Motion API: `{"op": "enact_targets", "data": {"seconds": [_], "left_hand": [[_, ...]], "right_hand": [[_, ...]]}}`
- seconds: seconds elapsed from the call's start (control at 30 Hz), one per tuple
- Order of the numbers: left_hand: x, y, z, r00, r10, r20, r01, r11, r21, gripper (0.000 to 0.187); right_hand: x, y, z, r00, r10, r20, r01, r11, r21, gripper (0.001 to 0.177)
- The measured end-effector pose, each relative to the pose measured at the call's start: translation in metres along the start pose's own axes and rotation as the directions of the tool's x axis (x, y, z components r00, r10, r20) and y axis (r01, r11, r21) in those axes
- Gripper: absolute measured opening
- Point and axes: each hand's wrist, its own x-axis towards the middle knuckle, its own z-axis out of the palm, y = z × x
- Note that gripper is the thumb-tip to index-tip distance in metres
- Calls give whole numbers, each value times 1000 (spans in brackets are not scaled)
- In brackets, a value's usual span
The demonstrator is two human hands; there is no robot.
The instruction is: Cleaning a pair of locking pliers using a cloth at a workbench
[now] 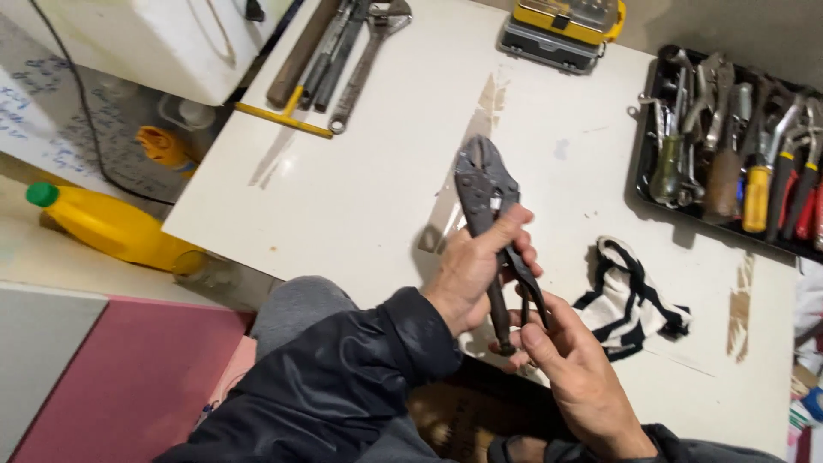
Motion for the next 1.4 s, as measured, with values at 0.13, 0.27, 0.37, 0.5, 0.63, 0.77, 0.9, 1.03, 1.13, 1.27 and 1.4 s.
{"op": "enact_targets", "data": {"seconds": [0.13, 0.27, 0.37, 0.5, 0.63, 0.77, 0.9, 1.03, 1.13, 1.27, 1.4], "left_hand": [[-3, -6, -4, 999, -51, -17, 53, 995, 89, 23], [-5, -15, -8, 972, -146, 184, 108, 973, 204, 49], [-5, -33, -12, 939, -173, 299, 109, 970, 219, 75], [-11, -30, -11, 959, -191, 210, 101, 921, 376, 68], [-14, -11, -1, 978, -149, 142, 49, 837, 545, 64], [6, -27, -13, 990, -122, 72, 95, 950, 297, 52], [-2, -15, -11, 975, -199, 101, 176, 964, 199, 87], [-3, -21, -11, 942, -274, 191, 251, 958, 137, 94], [0, -31, -10, 951, -251, 181, 228, 964, 137, 85], [-1, -27, -11, 962, -223, 159, 205, 971, 122, 74], [3, -23, -19, 975, -172, 141, 162, 984, 77, 68]], "right_hand": [[0, 4, 2, 998, -39, 41, 33, 991, 128, 44], [5, 9, -14, 991, -22, 129, -20, 949, 316, 41], [6, 7, -18, 994, -3, 108, -36, 933, 358, 42], [12, 15, -20, 989, 132, 72, -148, 941, 305, 66], [12, 11, -10, 992, 116, 40, -121, 971, 207, 74], [9, -6, -17, 966, -113, -232, 45, 958, -282, 25], [16, -1, -61, 749, -661, -49, 82, 166, -983, 56], [32, 2, -84, 837, -457, -303, -204, 253, -946, 87], [55, 26, -98, 867, -359, -347, -270, 248, -930, 94], [70, 43, -110, 838, -474, -272, -116, 333, -936, 53], [36, 4, -81, 775, -468, -424, 95, 750, -654, 45]]}}
